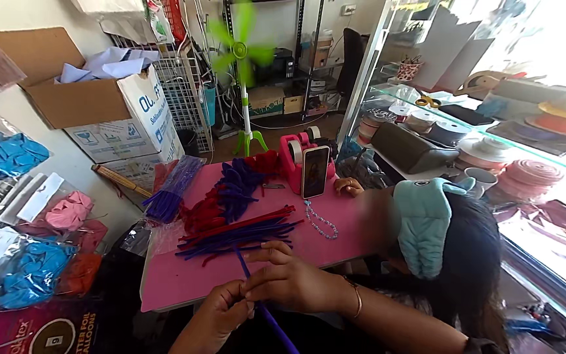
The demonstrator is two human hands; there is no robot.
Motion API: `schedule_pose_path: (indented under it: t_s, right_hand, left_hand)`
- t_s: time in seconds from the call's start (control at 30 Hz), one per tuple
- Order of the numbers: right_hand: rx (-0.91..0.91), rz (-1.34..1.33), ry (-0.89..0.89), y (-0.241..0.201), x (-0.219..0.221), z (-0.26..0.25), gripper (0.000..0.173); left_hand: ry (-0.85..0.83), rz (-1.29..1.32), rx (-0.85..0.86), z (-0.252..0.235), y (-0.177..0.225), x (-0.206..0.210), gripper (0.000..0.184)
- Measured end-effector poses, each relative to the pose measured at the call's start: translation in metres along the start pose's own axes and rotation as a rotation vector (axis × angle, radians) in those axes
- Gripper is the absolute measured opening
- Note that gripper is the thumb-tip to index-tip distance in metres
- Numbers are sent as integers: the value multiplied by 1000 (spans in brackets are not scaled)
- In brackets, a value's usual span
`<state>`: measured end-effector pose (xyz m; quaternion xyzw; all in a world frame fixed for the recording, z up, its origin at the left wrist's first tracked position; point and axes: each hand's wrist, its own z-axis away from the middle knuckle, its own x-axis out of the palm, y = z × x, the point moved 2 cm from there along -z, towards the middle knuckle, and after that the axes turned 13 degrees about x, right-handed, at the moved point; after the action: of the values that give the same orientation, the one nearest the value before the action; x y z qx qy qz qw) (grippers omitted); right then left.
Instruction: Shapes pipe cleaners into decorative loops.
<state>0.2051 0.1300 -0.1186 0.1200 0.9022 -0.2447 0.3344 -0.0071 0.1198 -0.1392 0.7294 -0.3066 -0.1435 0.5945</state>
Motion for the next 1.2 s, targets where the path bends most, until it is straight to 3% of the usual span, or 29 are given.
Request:
schedule_pose_path:
  t_s: [0.2, 0.53, 0.6, 0.73, 0.8, 0.93, 1.03, 1.1, 1.2]
  right_hand:
    - [50, -164, 6, -1, 1, 7, 14]
    - [265, -248, 111, -11, 10, 15, 12]
    - [486, -377, 125, -16, 14, 16, 11]
    - [1146, -896, -8, -12, 20, 6, 15]
    - [1295, -1065, -38, -7, 24, 4, 21]
    - [1294, -1060, -16, -1, 27, 8, 18]
    - [1173, -900, 15, -1, 25, 12, 3]
    - [1049, -753, 21, -2, 22, 16, 16]
    - [895, -511, 70, -2, 21, 22, 19]
  left_hand:
    - [-60, 157, -14, 4, -3, 0, 6]
    - [59, 21, 147, 2, -4, 13, 3]
    - [162, -221, 234, -1, -5, 17, 2]
    - [361, -1240, 534, -7, -9, 35, 17]
    - [405, -1527, 636, -8, -15, 41, 21]
    - [410, -1600, 632, -8, -21, 39, 23]
    - [426, -1346, 497, -7, -23, 32, 21]
    - [419, -1174, 444, -7, -27, 27, 23]
    - [388, -1070, 359, -4, -28, 27, 25]
